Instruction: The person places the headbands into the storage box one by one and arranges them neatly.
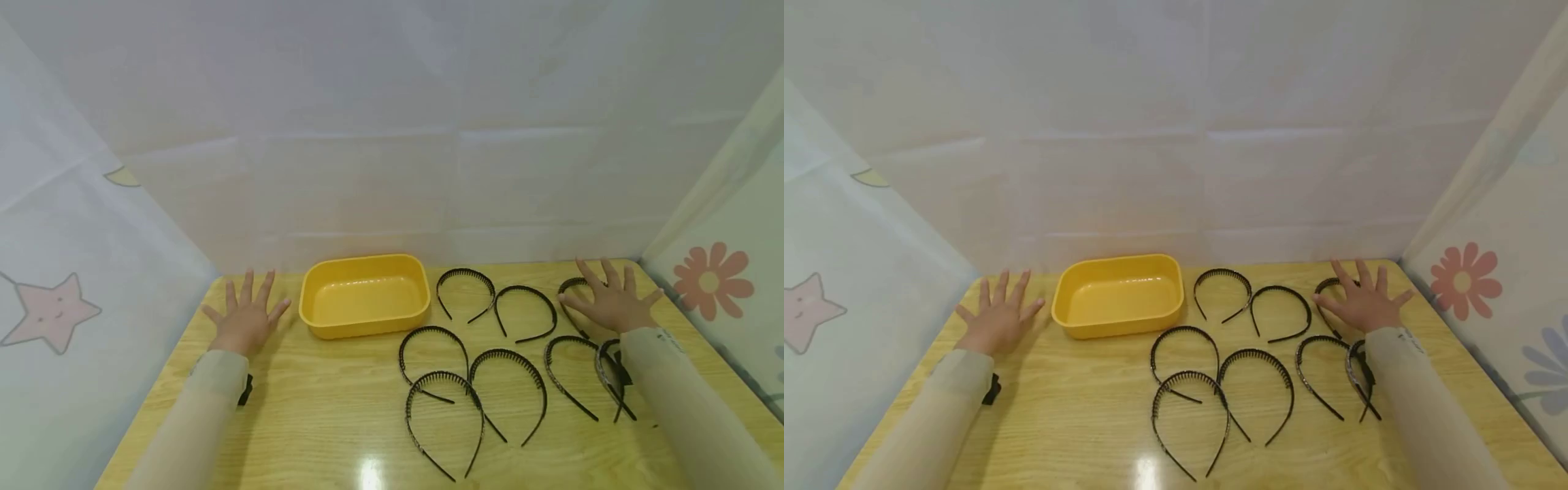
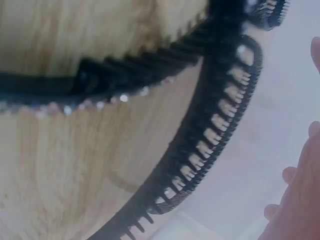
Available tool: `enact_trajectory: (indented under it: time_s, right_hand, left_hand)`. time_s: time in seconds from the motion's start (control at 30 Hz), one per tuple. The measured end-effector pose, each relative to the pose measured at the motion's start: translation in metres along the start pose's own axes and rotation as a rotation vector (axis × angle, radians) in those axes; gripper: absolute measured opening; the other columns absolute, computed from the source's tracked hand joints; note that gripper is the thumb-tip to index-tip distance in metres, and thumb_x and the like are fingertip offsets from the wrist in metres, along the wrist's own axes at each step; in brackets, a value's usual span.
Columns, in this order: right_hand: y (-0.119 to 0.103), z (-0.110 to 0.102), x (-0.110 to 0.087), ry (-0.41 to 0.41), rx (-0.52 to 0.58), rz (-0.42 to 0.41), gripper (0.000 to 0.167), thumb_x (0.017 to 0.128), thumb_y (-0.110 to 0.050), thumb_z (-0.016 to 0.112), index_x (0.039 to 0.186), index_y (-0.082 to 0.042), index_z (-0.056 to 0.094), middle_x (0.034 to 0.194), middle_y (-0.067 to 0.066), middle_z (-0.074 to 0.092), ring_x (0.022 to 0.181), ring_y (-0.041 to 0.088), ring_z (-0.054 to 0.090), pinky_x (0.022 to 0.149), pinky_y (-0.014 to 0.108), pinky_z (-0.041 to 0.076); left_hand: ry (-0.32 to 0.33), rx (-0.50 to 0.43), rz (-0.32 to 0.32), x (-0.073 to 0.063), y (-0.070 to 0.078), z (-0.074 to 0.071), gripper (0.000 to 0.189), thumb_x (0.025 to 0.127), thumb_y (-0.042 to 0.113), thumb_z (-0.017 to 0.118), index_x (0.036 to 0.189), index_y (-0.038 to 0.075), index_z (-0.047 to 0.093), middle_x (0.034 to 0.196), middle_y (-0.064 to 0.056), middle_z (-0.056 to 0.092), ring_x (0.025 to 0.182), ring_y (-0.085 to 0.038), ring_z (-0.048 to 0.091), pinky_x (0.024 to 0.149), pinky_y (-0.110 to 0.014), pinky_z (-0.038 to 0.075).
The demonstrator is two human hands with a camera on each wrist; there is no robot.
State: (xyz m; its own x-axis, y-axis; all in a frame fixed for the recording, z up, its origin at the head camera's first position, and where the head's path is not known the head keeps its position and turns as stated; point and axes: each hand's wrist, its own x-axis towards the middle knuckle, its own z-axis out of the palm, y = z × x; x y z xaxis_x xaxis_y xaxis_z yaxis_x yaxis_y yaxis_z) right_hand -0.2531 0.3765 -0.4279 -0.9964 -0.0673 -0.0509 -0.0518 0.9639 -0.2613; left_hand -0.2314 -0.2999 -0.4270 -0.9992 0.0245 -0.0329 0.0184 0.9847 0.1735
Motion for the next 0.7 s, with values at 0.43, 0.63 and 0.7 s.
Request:
enact_trajectory:
  time_s: [0.43,0.63,0.7]
  right_hand:
    - [0.004,-0.009,-0.030,0.103,0.106,-0.085,0.079,0.105,-0.048,0.050,0.156,0.006,0.024,0.149,0.048,0.017,0.129,0.070,0.019,0.089,0.086,0.023]
    - [0.024,-0.014,-0.050,0.066,0.139,-0.082,0.064,0.106,-0.028,0.054,0.143,0.020,0.034,0.134,0.052,0.031,0.118,0.067,0.034,0.086,0.076,0.038]
    - [0.033,-0.015,-0.056,0.032,0.134,-0.076,0.060,0.105,-0.024,0.055,0.139,0.022,0.038,0.131,0.052,0.037,0.115,0.066,0.041,0.083,0.072,0.043]
  left_hand:
    - [0.150,-0.118,0.114,-0.004,0.009,-0.005,0.081,0.105,0.062,0.033,0.165,0.018,-0.001,0.169,-0.020,-0.008,0.151,-0.049,-0.014,0.095,-0.089,-0.011]
    - [0.130,-0.150,0.153,-0.018,0.029,0.000,0.084,0.105,0.062,0.036,0.165,0.011,0.007,0.168,-0.023,0.003,0.152,-0.049,-0.003,0.102,-0.086,-0.001]
    - [0.112,-0.163,0.160,-0.023,0.036,0.001,0.084,0.105,0.061,0.037,0.164,0.009,0.009,0.168,-0.023,0.004,0.153,-0.047,-0.002,0.105,-0.085,0.000]
